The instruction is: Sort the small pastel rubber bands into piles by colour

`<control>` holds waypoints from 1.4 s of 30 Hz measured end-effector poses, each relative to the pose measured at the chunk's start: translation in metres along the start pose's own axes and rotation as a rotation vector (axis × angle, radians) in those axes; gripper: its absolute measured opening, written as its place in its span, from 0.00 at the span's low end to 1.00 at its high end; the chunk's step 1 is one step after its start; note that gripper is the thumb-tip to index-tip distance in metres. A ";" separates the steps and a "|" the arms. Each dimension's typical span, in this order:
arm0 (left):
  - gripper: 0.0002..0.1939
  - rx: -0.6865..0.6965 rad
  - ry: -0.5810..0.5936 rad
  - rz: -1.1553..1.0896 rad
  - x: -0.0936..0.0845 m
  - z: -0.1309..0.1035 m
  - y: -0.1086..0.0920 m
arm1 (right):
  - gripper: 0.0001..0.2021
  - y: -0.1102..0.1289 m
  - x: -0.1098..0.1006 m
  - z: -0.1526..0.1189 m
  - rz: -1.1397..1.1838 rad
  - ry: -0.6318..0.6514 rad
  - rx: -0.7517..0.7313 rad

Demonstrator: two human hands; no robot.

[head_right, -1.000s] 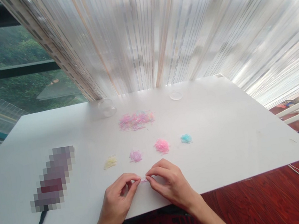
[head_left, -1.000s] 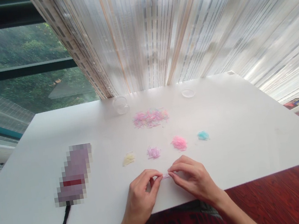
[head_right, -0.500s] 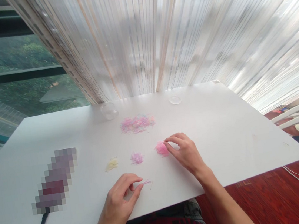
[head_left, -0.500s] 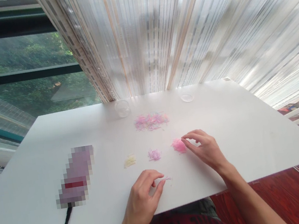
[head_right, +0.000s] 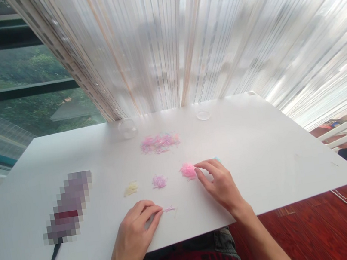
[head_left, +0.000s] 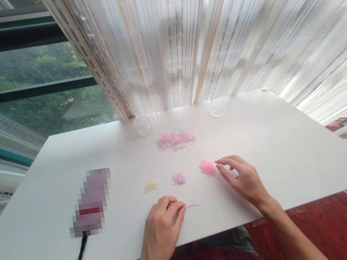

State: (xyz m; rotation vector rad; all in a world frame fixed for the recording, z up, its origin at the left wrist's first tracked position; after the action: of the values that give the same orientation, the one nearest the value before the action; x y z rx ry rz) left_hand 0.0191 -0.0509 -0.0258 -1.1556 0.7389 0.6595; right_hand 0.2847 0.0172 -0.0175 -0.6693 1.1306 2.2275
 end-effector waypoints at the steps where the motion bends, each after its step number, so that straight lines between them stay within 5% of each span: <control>1: 0.07 0.008 -0.005 0.013 0.001 0.000 -0.001 | 0.07 0.004 0.001 -0.004 0.007 -0.021 -0.021; 5: 0.10 0.032 -0.021 0.042 0.000 0.000 -0.003 | 0.07 0.021 0.007 -0.021 0.063 -0.080 -0.088; 14: 0.12 0.088 -0.019 0.080 0.005 0.005 -0.006 | 0.08 0.050 0.030 -0.033 0.224 0.112 -0.172; 30: 0.07 -0.019 0.108 -0.220 0.016 0.010 -0.004 | 0.06 0.047 0.033 -0.033 0.303 0.241 -0.201; 42: 0.06 -0.019 0.091 -0.238 0.015 0.010 -0.003 | 0.06 0.044 0.029 -0.028 0.317 0.158 -0.163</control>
State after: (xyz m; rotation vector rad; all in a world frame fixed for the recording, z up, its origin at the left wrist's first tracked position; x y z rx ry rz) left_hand 0.0327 -0.0409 -0.0339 -1.2740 0.6594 0.4172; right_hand 0.2399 -0.0212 -0.0264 -0.7904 1.2108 2.5953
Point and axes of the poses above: each hand's wrist, its own z-axis towards the middle knuckle, its own x-axis out of the palm, y = z × x, the point moved 2 cm from there along z, towards the middle knuckle, and after that the axes turned 7 degrees about -x, right-handed, at the moved point
